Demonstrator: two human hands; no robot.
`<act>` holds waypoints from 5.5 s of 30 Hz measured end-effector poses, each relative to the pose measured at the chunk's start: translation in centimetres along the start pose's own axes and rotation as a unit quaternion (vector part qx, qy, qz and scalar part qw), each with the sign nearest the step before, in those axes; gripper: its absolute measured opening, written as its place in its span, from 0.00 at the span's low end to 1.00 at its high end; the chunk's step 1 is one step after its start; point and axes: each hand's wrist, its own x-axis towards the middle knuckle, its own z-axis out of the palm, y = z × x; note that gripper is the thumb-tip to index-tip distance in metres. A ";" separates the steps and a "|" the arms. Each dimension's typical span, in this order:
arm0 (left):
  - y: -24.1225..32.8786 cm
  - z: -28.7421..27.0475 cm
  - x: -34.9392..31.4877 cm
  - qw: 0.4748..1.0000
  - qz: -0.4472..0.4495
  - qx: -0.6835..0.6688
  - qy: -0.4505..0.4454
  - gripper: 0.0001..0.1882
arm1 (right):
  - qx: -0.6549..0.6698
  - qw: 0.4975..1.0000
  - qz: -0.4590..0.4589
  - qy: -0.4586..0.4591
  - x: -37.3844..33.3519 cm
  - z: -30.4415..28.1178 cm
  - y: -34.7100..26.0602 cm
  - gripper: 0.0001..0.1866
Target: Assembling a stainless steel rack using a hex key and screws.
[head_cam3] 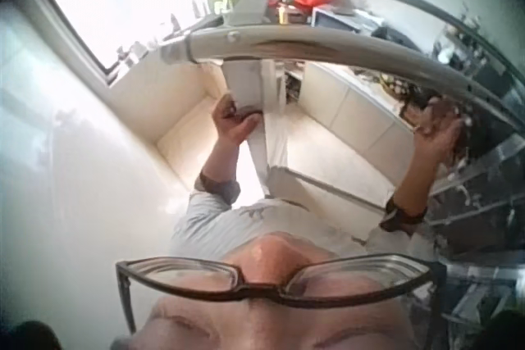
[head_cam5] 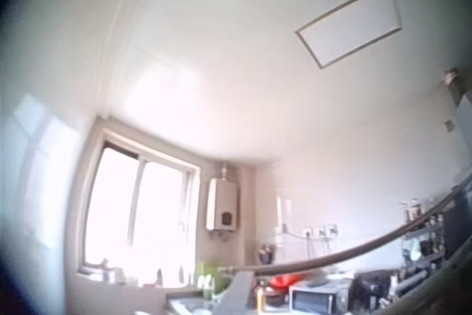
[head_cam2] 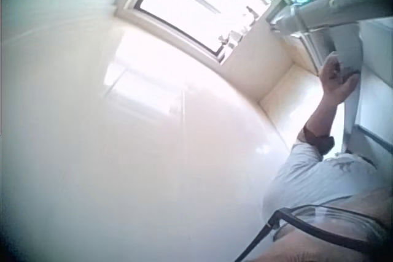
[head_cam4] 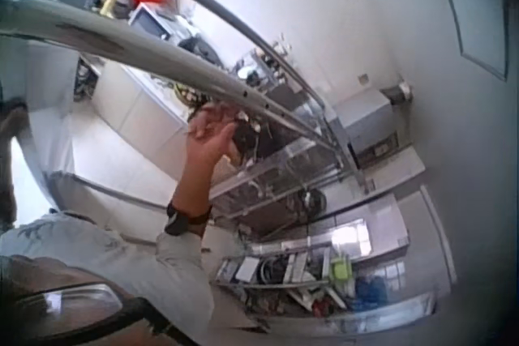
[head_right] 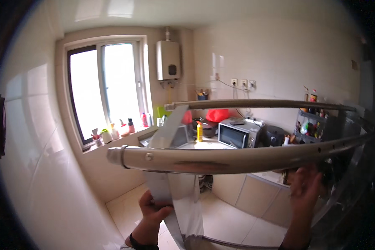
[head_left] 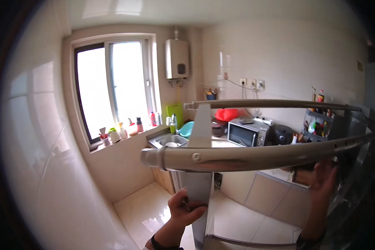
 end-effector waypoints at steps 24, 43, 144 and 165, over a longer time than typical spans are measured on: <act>-0.6 -1.1 0.6 0.954 0.262 0.145 -0.004 0.29 | -0.226 0.788 0.539 -0.194 -33.6 -9.4 17.8 0.14; 1.8 -2.2 9.5 0.946 0.003 -0.255 -0.202 0.40 | -0.687 0.633 -0.194 -0.299 -9.5 30.3 -6.6 0.09; -1.8 -0.1 9.9 0.842 -0.320 -0.384 -0.201 0.16 | -0.675 0.663 -0.111 -0.304 -12.3 30.1 -2.5 0.06; -2.2 -3.8 8.2 0.944 -0.193 -0.259 -0.059 0.29 | 0.021 0.971 -0.050 0.231 0.7 9.1 -1.4 0.14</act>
